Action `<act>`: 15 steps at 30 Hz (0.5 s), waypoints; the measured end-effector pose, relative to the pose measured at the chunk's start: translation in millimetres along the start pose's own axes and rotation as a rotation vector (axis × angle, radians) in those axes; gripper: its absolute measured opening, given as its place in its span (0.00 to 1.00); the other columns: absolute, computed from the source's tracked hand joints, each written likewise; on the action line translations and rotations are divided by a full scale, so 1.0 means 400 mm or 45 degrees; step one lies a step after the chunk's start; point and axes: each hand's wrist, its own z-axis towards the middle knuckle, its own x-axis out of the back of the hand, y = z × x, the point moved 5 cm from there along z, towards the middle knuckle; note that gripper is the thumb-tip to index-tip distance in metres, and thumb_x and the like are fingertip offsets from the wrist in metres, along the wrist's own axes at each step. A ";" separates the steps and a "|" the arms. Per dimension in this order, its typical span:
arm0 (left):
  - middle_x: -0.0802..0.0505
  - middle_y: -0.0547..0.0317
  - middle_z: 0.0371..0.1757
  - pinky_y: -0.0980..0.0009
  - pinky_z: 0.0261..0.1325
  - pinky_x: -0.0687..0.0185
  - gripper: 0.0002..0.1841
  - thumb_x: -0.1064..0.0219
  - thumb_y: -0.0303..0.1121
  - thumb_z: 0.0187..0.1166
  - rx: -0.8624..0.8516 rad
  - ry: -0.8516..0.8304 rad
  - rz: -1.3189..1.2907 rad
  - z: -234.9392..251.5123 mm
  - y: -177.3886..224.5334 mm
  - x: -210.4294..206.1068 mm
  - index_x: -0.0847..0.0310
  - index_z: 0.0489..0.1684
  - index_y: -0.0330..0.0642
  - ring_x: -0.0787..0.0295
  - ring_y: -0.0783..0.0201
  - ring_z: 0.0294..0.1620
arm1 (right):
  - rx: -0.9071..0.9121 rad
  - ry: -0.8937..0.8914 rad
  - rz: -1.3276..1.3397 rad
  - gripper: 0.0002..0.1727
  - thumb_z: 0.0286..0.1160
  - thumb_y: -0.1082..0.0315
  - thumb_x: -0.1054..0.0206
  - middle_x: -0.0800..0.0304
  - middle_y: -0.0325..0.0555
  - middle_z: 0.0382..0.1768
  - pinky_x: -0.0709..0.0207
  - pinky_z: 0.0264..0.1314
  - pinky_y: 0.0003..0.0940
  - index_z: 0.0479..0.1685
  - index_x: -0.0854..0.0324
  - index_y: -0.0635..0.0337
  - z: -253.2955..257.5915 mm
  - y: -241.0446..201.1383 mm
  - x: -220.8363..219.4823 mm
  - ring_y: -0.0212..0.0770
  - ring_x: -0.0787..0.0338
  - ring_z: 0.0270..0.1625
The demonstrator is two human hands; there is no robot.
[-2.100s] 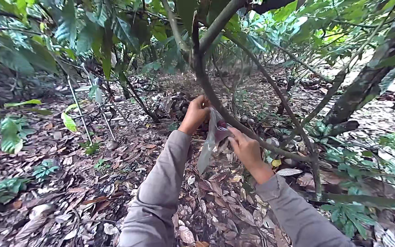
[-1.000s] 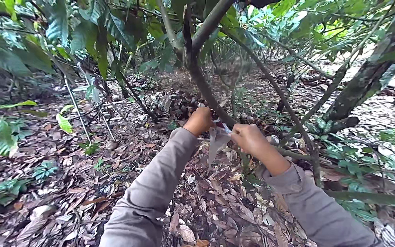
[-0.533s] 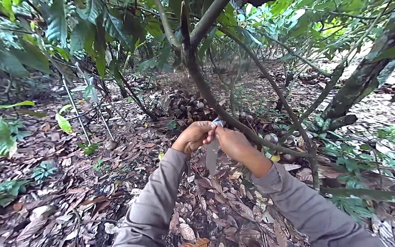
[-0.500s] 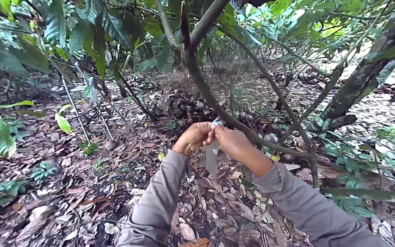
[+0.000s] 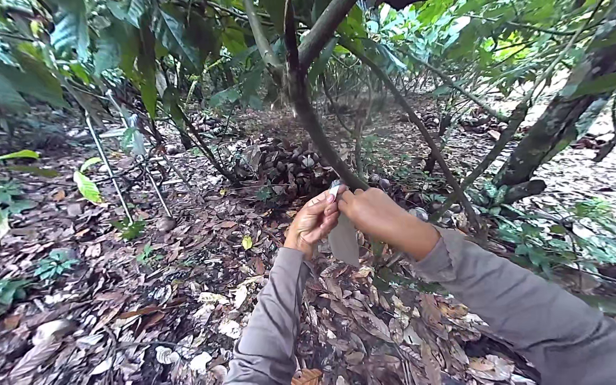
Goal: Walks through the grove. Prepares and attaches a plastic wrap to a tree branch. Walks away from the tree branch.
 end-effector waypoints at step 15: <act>0.18 0.61 0.17 0.80 0.15 0.28 0.05 0.38 0.25 0.81 -0.168 0.136 0.410 0.000 0.025 -0.003 0.18 0.38 0.44 0.24 0.73 0.12 | 0.418 0.180 0.383 0.05 0.80 0.81 0.39 0.12 0.58 0.46 0.14 0.42 0.50 0.46 0.18 0.69 0.084 0.045 0.051 0.56 0.08 0.40</act>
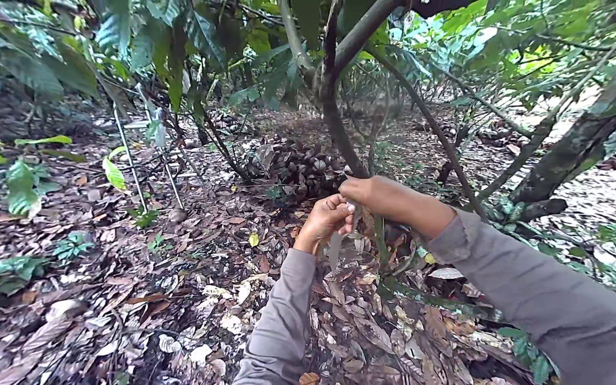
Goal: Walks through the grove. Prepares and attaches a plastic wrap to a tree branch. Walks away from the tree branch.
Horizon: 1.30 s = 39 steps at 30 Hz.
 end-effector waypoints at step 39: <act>0.21 0.65 0.17 0.84 0.14 0.33 0.06 0.44 0.26 0.88 0.014 0.423 -0.148 0.001 -0.025 -0.029 0.20 0.47 0.38 0.30 0.77 0.11 | -0.431 0.787 0.101 0.10 0.81 0.74 0.35 0.11 0.62 0.49 0.12 0.45 0.46 0.53 0.14 0.70 -0.112 -0.021 -0.054 0.54 0.07 0.43</act>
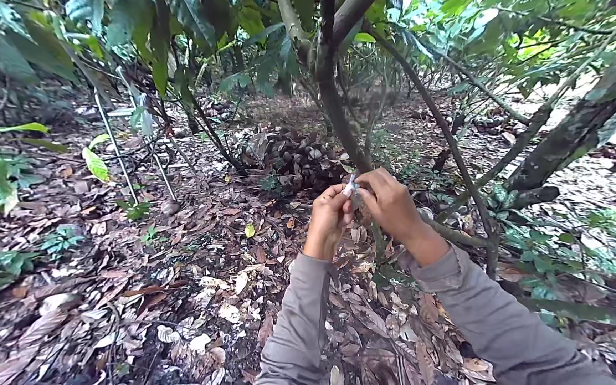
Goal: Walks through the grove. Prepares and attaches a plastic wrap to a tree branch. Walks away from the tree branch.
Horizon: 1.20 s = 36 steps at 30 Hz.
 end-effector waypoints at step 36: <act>0.19 0.66 0.17 0.83 0.16 0.32 0.07 0.37 0.37 0.84 -0.018 -0.351 -0.083 0.028 -0.030 0.016 0.16 0.37 0.50 0.28 0.77 0.11 | -0.036 0.202 -0.246 0.07 0.78 0.72 0.34 0.12 0.55 0.30 0.22 0.18 0.44 0.43 0.15 0.69 -0.025 0.003 -0.045 0.50 0.12 0.22</act>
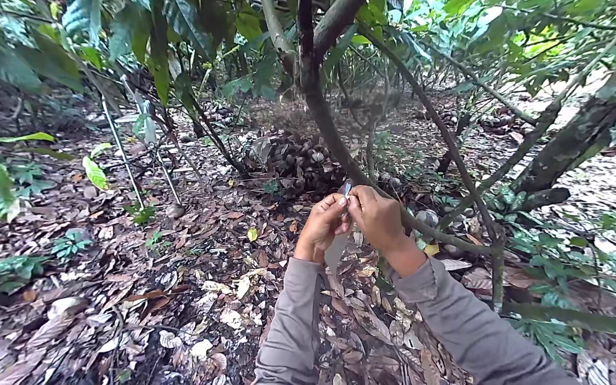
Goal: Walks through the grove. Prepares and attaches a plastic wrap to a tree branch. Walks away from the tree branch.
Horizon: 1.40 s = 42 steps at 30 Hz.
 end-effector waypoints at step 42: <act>0.13 0.62 0.22 0.81 0.18 0.30 0.12 0.38 0.32 0.88 0.082 0.427 0.902 0.098 0.151 0.020 0.17 0.36 0.34 0.26 0.77 0.14 | 0.072 0.170 -0.088 0.06 0.74 0.72 0.32 0.10 0.53 0.29 0.20 0.25 0.41 0.35 0.12 0.67 -0.024 0.046 0.006 0.49 0.11 0.26</act>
